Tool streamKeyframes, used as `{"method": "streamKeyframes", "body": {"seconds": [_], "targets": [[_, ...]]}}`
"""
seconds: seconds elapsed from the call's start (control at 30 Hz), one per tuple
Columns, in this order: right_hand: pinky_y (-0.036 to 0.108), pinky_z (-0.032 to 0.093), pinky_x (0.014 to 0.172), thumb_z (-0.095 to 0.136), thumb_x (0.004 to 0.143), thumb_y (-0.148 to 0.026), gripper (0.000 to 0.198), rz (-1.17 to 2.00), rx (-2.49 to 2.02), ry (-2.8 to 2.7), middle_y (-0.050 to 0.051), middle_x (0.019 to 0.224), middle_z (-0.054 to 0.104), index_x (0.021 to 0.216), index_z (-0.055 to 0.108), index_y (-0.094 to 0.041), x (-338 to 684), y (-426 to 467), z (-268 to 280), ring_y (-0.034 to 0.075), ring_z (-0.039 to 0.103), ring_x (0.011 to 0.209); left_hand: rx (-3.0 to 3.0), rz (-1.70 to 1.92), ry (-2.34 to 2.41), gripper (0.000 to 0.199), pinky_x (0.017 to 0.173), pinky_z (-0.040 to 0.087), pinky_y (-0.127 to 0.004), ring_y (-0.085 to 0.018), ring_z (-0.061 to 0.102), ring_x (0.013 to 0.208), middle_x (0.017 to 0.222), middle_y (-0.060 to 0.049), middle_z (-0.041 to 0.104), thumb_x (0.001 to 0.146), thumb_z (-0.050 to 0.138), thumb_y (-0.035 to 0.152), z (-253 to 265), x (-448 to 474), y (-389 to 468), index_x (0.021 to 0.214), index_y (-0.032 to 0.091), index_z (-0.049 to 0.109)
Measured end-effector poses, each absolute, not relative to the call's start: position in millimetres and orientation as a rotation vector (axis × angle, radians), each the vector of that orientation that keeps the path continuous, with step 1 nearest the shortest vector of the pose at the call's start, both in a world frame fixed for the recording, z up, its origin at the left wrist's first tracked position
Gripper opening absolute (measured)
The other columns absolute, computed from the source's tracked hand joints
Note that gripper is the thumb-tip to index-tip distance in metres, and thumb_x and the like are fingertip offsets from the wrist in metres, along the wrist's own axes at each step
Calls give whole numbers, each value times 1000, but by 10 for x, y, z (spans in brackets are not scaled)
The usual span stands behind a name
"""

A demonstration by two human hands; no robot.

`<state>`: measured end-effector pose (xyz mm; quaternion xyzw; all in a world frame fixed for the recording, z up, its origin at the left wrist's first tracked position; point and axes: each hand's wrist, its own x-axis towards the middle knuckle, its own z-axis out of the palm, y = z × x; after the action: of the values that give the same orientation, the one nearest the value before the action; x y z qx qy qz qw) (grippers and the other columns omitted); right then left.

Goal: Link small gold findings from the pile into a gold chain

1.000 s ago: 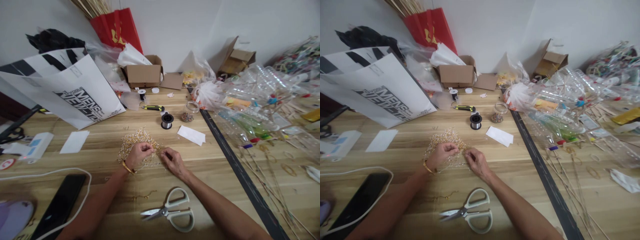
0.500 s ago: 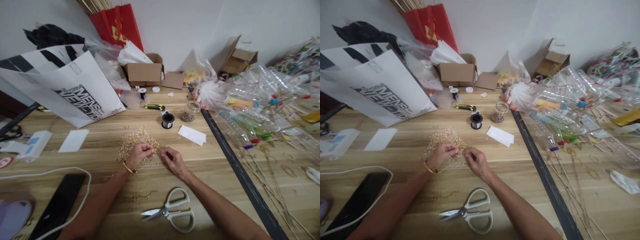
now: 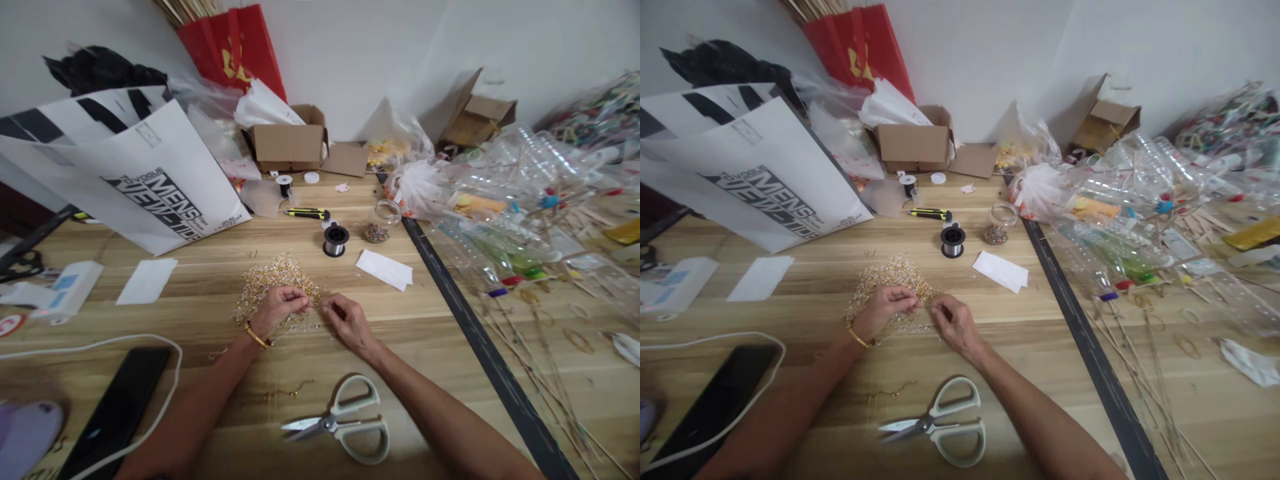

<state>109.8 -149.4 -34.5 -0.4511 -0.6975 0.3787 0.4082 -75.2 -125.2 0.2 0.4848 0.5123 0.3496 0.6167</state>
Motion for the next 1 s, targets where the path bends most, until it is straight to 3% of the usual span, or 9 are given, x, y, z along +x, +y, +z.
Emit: {"method": "streamKeyframes", "body": {"seconds": [0.27, 1.0], "targets": [[23, 36, 54, 49, 83, -23, 14, 952, -1135, -1762, 2, 67, 57, 78, 60, -15, 1095, -1494, -343, 13, 47, 58, 1126, 813, 1196, 21, 59, 51, -24, -11, 59, 54, 59, -2, 66, 60, 74, 28, -3, -737, -1271, 68, 11, 65], [21, 36, 52, 50, 85, -25, 15, 951, -1024, -1783, 1, 67, 54, 78, 59, -16, 1095, -1544, -276, 12, 46, 58, 1232, 819, 1137, 16, 55, 48, -20, -9, 57, 53, 59, -1, 65, 62, 72, 21, -77, -692, -1350, 72, 10, 67]]}}
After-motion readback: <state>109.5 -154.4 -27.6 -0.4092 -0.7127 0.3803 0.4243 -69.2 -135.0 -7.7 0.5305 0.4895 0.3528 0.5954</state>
